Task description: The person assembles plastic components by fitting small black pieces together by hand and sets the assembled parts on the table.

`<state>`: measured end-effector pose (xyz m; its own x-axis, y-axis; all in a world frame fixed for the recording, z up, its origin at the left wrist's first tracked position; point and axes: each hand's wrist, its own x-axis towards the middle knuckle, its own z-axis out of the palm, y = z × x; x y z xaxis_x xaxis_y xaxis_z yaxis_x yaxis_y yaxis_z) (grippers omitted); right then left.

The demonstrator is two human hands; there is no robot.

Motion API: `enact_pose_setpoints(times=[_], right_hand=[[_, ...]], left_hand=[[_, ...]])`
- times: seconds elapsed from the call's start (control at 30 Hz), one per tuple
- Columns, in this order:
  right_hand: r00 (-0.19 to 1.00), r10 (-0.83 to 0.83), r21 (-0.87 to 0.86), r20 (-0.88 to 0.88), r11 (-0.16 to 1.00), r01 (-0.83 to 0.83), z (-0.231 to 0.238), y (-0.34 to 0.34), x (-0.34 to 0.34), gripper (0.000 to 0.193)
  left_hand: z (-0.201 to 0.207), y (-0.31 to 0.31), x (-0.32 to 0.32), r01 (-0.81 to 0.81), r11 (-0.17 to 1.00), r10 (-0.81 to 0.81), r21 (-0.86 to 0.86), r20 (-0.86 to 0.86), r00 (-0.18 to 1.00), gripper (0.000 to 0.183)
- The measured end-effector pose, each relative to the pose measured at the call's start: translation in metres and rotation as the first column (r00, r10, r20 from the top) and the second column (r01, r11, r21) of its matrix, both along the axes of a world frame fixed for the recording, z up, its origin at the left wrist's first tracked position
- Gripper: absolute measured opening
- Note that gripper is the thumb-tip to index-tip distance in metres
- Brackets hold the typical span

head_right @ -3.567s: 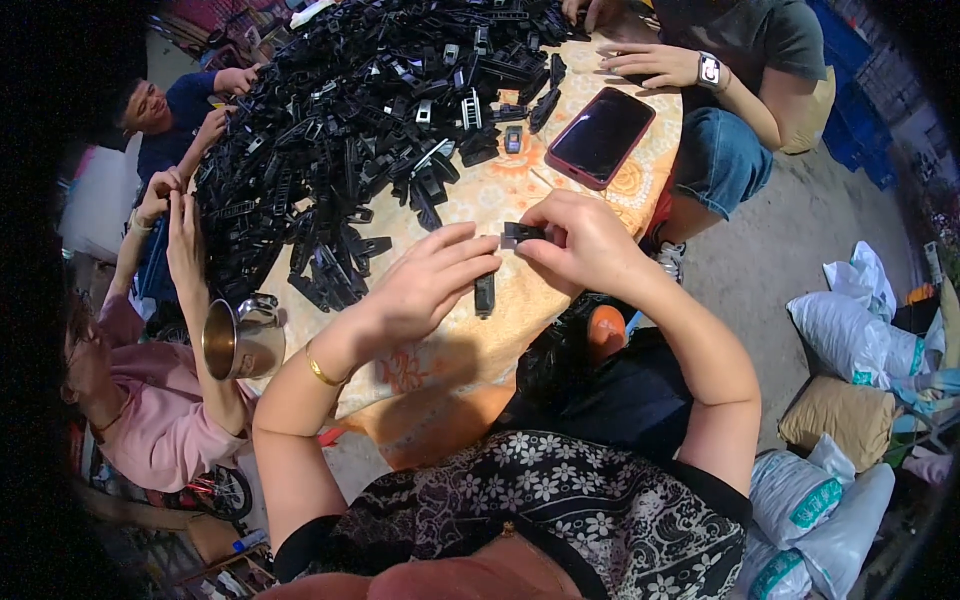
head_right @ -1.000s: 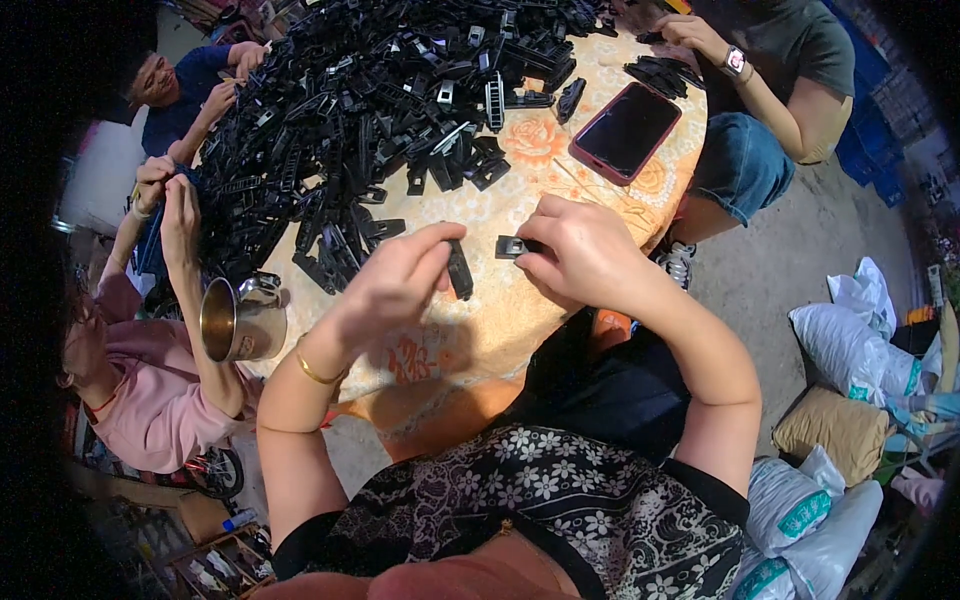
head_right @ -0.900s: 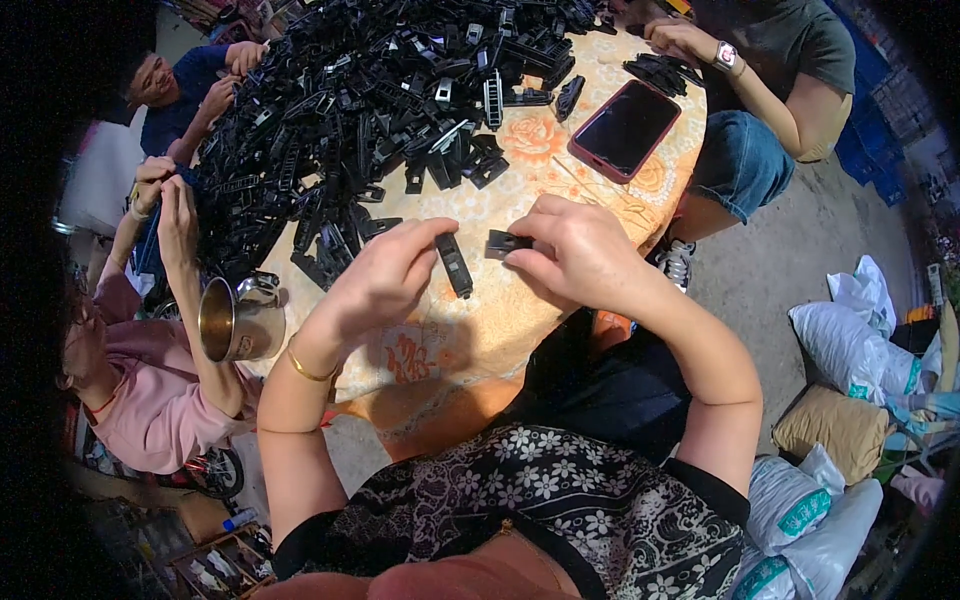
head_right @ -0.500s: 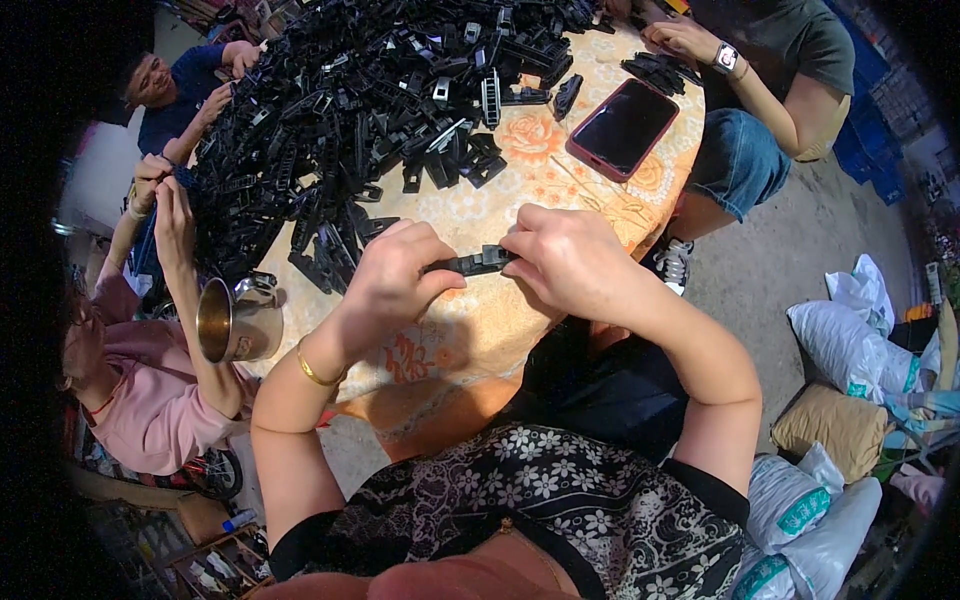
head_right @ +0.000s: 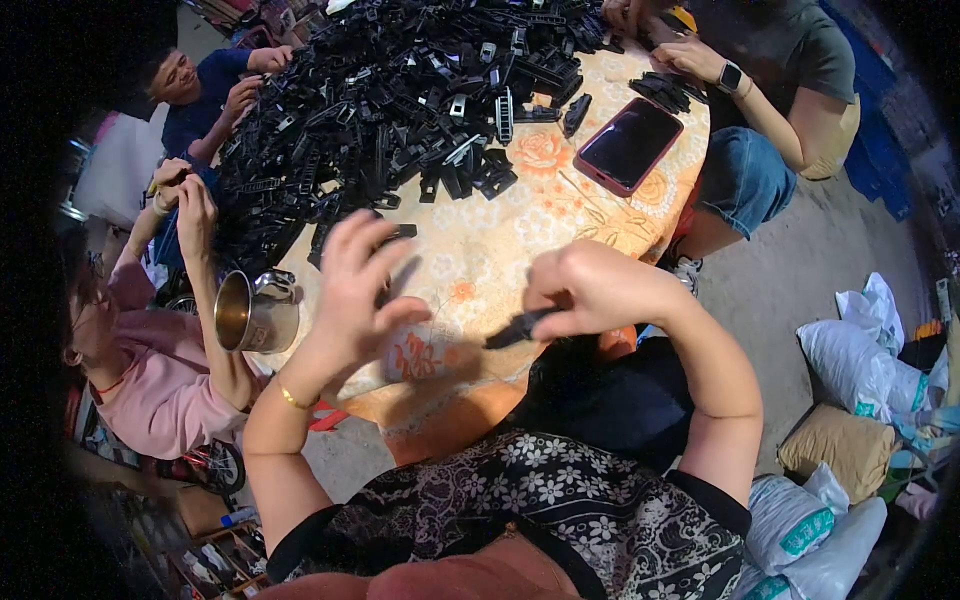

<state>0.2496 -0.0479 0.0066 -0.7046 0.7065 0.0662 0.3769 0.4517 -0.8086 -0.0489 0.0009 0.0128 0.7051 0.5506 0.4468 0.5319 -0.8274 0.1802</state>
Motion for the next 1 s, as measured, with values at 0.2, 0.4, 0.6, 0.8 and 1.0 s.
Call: enact_pose_setpoints(times=[0.2, 0.4, 0.6, 0.8, 1.0], right_hand=[[0.997, 0.055, -0.182, 0.062, 0.982, -0.043, 0.008, 0.006, 0.0, 0.025], [0.859, -0.506, 0.478, -0.07, 0.739, 0.474, -0.026, 0.047, -0.027, 0.029], [0.799, -0.6, 0.604, 0.042, 0.652, 0.458, -0.042, 0.074, -0.024, 0.028], [0.811, -0.585, 0.599, -0.002, 0.649, 0.469, -0.031, 0.052, -0.021, 0.025], [0.819, -0.574, 0.277, 0.002, 0.787, 0.551, -0.023, 0.037, -0.011, 0.025]], left_hand=[[-0.036, 0.003, -0.029, -0.339, 0.934, 0.312, -0.116, -0.204, 0.928, 0.088], [-0.044, 0.028, 0.03, -0.137, 0.982, 0.135, -0.127, -0.025, 0.991, 0.075], [-0.039, 0.043, 0.066, -0.063, 0.985, 0.069, -0.16, 0.032, 0.997, 0.067], [-0.025, 0.044, 0.047, -0.051, 0.952, 0.076, -0.3, 0.072, 0.994, 0.058], [-0.012, 0.038, 0.042, -0.027, 0.995, 0.025, -0.091, -0.026, 0.999, 0.028]])
